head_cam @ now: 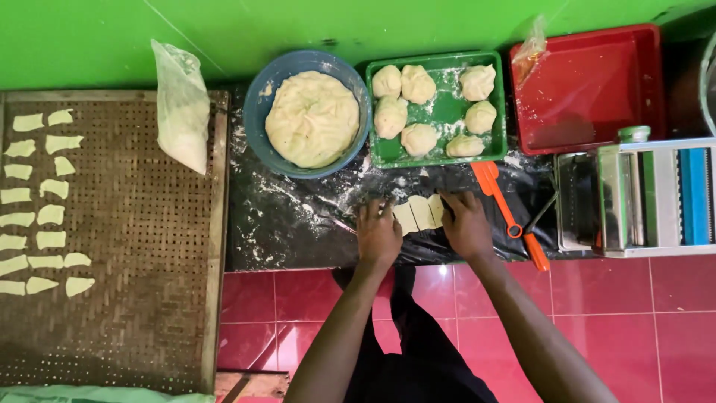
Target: Flattening dough using a manual pasta machine and cutting it into rectangular strips.
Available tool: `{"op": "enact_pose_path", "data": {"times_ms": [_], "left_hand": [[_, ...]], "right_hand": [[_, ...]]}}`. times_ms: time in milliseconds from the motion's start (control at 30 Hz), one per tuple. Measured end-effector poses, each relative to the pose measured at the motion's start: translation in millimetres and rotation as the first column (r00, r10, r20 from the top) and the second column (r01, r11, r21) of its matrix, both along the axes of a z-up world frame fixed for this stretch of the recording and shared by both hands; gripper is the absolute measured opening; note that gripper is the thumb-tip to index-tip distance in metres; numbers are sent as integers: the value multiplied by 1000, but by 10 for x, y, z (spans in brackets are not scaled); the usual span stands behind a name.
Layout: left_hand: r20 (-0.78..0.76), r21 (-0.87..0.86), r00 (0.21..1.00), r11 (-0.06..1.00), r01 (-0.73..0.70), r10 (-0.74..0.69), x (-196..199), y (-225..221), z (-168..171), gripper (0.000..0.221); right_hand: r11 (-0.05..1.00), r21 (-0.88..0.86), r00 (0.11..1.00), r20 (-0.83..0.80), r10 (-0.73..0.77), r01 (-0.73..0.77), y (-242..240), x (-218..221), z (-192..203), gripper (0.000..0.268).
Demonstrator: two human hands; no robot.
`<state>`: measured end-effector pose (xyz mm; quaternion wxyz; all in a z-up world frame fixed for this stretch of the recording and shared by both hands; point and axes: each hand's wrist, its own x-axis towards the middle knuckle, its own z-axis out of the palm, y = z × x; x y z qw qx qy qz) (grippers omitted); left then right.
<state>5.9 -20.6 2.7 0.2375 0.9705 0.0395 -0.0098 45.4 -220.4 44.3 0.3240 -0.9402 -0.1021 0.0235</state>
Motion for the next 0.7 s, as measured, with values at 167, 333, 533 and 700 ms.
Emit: {"op": "enact_pose_path", "data": {"times_ms": [167, 333, 533, 700], "left_hand": [[-34, 33, 997, 997, 74, -73, 163, -209, 305, 55], [-19, 65, 997, 995, 74, -73, 301, -338, 275, 44], [-43, 1, 997, 998, 56, -56, 447, -382, 214, 28], [-84, -2, 996, 1000, 21, -21, 510, -451, -1, 34]], "right_hand": [[999, -29, 1000, -23, 13, -13, 51, 62, -77, 43], [999, -13, 999, -23, 47, -47, 97, 174, -26, 29], [990, 24, 990, 6, 138, -138, 54, 286, -124, 24], [993, 112, 991, -130, 42, -27, -18, 303, -278, 25]]}}
